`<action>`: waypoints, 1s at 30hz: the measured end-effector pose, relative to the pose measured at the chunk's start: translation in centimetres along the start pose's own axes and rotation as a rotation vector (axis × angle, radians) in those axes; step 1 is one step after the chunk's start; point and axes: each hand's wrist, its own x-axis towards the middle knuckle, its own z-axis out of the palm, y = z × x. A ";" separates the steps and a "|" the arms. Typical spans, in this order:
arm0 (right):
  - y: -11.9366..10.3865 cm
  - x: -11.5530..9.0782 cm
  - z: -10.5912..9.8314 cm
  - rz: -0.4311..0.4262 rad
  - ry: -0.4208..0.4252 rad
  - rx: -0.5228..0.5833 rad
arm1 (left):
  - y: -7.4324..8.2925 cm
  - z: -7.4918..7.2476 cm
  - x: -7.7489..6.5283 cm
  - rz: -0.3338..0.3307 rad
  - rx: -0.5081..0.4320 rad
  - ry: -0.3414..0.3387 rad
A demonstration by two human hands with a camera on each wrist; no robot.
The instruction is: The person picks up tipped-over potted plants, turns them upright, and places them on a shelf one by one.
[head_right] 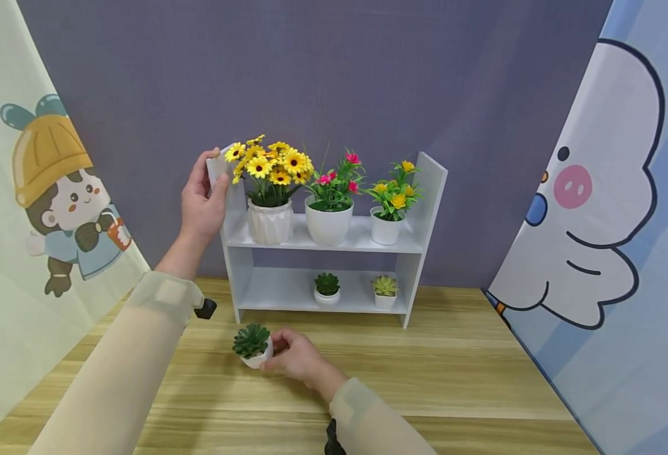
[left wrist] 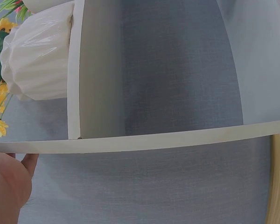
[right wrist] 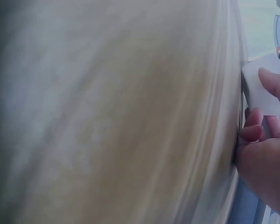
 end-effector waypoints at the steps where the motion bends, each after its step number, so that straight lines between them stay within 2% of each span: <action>1: 0.0 0.0 0.0 0.002 -0.001 -0.005 | 0.0 0.0 0.0 -0.002 0.000 -0.001; 20: 0.1 0.0 0.3 0.017 0.016 -0.068 | 0.1 0.0 -0.1 0.004 0.003 0.002; 30: 0.2 0.1 0.0 0.025 -0.018 -0.027 | 0.1 0.0 -0.1 0.004 0.009 -0.001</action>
